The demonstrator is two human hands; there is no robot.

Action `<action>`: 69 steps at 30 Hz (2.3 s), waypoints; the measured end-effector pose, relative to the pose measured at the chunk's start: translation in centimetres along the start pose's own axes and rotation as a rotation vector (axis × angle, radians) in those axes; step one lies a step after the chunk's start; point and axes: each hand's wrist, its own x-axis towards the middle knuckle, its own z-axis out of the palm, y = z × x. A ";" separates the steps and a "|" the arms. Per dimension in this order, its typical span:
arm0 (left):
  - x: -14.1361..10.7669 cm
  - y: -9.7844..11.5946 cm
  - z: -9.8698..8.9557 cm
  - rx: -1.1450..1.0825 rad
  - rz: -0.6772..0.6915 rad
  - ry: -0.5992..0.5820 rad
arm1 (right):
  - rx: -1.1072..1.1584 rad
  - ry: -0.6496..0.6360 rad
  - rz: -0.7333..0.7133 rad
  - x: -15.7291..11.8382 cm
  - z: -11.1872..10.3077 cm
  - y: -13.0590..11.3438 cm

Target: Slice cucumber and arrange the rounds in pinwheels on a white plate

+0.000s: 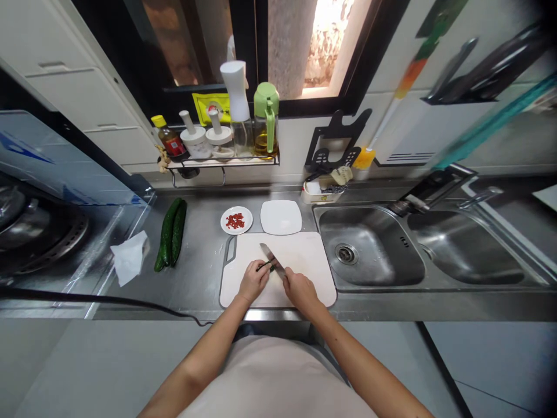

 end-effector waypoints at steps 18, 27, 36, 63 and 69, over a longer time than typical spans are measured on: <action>0.0 0.0 0.0 0.012 0.034 0.002 | -0.030 -0.075 -0.025 -0.9 0.1 0.2; 0.1 0.0 0.0 -0.003 0.029 0.010 | -0.048 -0.118 -0.009 -2.5 0.4 0.9; 0.1 -0.2 0.0 -0.012 0.042 0.018 | -0.046 -0.106 -0.038 -1.7 0.6 1.1; 0.0 -0.2 0.1 0.076 -0.030 -0.025 | -0.020 -0.125 -0.045 0.3 0.4 0.1; 0.1 0.0 -0.1 0.083 -0.040 -0.037 | -0.026 -0.127 -0.044 1.1 0.4 -0.4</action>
